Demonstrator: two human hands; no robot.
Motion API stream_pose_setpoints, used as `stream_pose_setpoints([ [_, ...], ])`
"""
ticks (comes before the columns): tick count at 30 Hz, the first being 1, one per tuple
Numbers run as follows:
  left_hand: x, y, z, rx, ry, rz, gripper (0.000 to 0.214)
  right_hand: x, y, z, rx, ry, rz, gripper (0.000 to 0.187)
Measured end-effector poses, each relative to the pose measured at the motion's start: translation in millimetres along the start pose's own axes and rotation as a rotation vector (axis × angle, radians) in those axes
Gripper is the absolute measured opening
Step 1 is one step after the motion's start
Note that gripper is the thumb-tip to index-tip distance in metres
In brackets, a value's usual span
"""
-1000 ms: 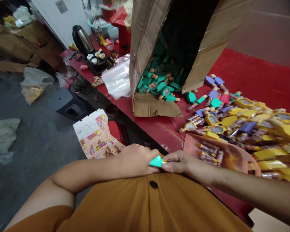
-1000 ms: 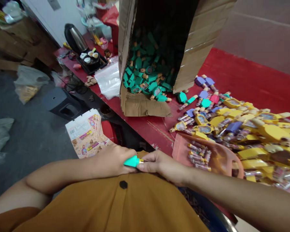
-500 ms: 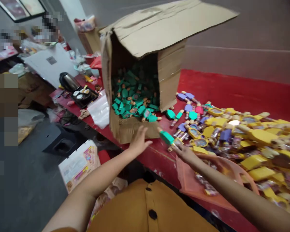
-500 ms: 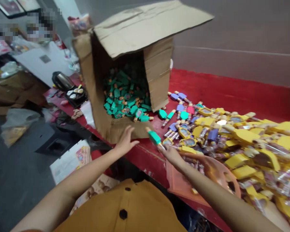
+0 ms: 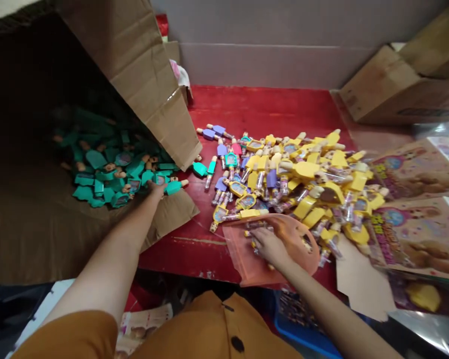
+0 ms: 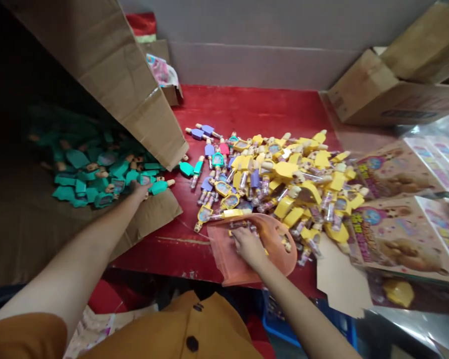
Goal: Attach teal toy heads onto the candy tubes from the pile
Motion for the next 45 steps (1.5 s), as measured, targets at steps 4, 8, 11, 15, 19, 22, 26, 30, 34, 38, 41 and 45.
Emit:
stream_pose_setpoints([
  [4, -24, 3.8, 4, -0.257, 0.083, -0.093, 0.031, -5, -16, 11, -0.137, 0.088, -0.05, 0.012],
  [8, -94, 26.8, -4, -0.446, 0.007, -0.287, 0.031, 14, -18, 2, -0.18, 0.174, -0.049, 0.015],
  [11, -168, 47.2, -22, -0.493, -0.066, -0.533, 0.046, 12, -15, -44, -0.169, 0.261, -0.13, 0.019],
  [15, -265, 71.6, -33, -0.399, -0.319, -1.019, 0.052, -3, -13, -160, -0.113, 0.524, -0.398, 0.019],
  [19, -305, 107.5, -51, -0.291, -0.452, -1.027, 0.037, -31, -12, -271, -0.195, 1.025, -0.466, 0.029],
  [22, -330, 123.6, -77, -0.192, -0.413, -1.017, 0.04, -57, -18, -310, -0.205, 1.193, -0.503, 0.032],
  [26, -366, 140.3, -101, 0.012, -0.509, -0.857, 0.044, -98, -28, -329, -0.225, 1.234, -0.644, 0.036],
  [30, -387, 152.5, -116, 0.243, -0.605, -0.632, 0.045, -115, -43, -330, -0.102, 0.958, -0.799, 0.036],
  [34, -392, 158.4, -124, 0.445, -0.692, -0.51, 0.041, -121, -85, -290, 0.252, -0.003, -1.207, 0.045],
  [38, -378, 160.6, -122, 0.561, -0.825, -0.417, 0.034, -115, -103, -287, 0.366, -0.253, -1.298, 0.05],
  [41, -353, 161.6, -121, 0.478, -0.846, -0.297, 0.043, -76, -92, -291, 0.097, 0.155, -1.051, 0.035],
  [45, -301, 149.1, -130, 0.209, -0.66, -0.17, 0.078, -15, -69, -224, 0.271, -0.07, -0.785, 0.042],
])
Point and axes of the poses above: each hand's wrist, its own x-axis towards the middle knuckle, its own y-axis out of the back of the hand, z = x × y, the point moved 7 cm from there along x, towards the middle knuckle, and after that the axes turned 14 degrees about x, right-handed, at the moved point
